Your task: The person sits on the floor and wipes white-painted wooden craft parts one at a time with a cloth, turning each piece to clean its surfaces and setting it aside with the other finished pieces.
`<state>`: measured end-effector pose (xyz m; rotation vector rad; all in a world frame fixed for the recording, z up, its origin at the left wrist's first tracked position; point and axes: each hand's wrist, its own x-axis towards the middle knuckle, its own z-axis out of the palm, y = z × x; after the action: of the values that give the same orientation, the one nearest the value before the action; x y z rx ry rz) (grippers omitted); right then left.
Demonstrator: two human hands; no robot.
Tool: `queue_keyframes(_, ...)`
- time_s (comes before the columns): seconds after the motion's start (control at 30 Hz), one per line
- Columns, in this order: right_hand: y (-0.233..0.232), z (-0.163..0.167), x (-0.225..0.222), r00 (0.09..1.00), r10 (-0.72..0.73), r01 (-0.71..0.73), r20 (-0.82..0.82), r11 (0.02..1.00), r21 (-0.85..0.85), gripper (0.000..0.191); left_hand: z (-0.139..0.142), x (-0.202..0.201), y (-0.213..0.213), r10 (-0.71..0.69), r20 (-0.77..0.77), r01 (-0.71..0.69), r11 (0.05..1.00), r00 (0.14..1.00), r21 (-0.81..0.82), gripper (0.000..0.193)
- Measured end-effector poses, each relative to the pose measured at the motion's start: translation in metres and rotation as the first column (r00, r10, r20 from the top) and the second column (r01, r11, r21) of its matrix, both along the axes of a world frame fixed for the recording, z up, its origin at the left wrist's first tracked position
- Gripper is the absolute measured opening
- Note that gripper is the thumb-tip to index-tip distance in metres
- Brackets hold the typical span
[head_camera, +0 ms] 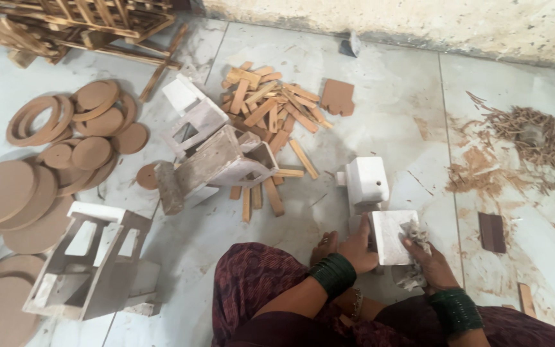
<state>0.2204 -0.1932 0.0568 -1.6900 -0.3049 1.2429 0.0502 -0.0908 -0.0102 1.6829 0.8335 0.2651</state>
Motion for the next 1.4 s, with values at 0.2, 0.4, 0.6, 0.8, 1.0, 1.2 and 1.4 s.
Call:
queue_keyframes(0.2,0.000,0.007,-0.003,1.000,0.011,-0.011,0.022,1.000,0.010,0.068,-0.006,0.001,0.000,-0.087,0.232,0.077,0.996,0.969,0.055,0.118)
queue_keyframes(0.4,0.002,-0.003,-0.006,0.992,-0.017,0.008,0.126,0.997,0.072,0.069,0.007,-0.001,0.006,-0.114,0.035,0.112,0.992,0.993,0.058,0.115)
queue_keyframes(0.6,0.019,-0.010,-0.011,0.965,-0.015,-0.010,0.261,0.995,0.095,0.075,0.022,-0.008,0.014,-0.064,-0.029,0.067,0.994,0.997,0.086,0.102)
queue_keyframes(0.8,0.039,-0.005,-0.018,0.967,0.012,-0.015,0.255,1.000,0.008,0.084,0.036,-0.011,0.023,0.023,-0.079,-0.020,0.999,0.997,0.032,0.091)
queue_keyframes(1.0,0.049,-0.009,-0.014,0.976,0.075,-0.066,0.205,0.997,-0.050,0.088,0.044,-0.013,0.046,-0.042,-0.181,0.036,0.999,0.983,-0.035,0.070)
queue_keyframes(1.2,0.040,-0.016,-0.002,0.989,0.136,-0.128,0.057,0.984,-0.125,0.080,0.025,-0.008,0.046,-0.129,-0.199,0.145,0.987,0.971,0.063,0.074)
queue_keyframes(1.4,0.042,-0.033,-0.005,0.991,0.030,-0.025,-0.128,0.999,0.044,0.073,0.011,-0.021,0.032,0.035,0.207,-0.023,0.998,0.978,-0.064,0.062)
